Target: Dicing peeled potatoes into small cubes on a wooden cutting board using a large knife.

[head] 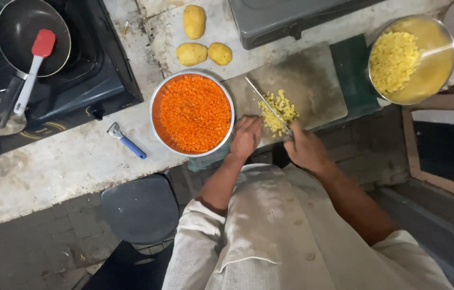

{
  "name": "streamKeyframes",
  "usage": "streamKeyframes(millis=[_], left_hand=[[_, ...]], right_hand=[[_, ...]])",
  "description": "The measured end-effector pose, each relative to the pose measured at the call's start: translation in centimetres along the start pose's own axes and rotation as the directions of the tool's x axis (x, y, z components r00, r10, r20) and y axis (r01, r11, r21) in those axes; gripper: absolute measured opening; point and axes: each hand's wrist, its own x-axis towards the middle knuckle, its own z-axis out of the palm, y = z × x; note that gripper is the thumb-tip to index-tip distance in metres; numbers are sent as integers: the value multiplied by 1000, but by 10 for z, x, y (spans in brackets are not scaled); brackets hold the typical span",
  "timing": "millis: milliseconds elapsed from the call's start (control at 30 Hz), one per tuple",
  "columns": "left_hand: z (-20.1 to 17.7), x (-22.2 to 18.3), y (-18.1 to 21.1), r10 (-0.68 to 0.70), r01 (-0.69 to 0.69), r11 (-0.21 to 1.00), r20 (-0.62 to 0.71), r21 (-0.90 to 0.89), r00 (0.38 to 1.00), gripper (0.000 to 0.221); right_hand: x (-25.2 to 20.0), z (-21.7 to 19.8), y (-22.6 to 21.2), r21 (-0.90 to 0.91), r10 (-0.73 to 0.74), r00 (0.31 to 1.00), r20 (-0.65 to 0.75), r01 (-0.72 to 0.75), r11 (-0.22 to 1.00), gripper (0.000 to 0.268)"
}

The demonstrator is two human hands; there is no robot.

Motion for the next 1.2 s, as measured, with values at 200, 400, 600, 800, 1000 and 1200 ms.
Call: streamKeyframes(millis=[200,400,600,800,1000,1200], left_hand=[[-9,9,38,75,-72,997,-123,24,990,21],[6,48,77,257,-260,966,166,-6,952,57],[55,37,62,322,-313,947,261,-78,910,75],[56,39,49,380,-374,924,276,-76,883,70],[69,34,22,330,-344,939,337,-20,882,74],[72,36,0,285,-327,943,356,61,890,74]], right_hand=[[-10,-48,2,-83,-104,994,-32,101,991,35],[-17,-34,32,-95,0,990,142,13,995,33],[-25,7,77,-57,-52,996,69,56,997,43],[-41,-19,51,-128,-102,994,-47,95,987,28],[-64,-51,43,-193,58,998,15,-55,980,24],[-94,-125,28,-148,302,929,213,-275,950,25]])
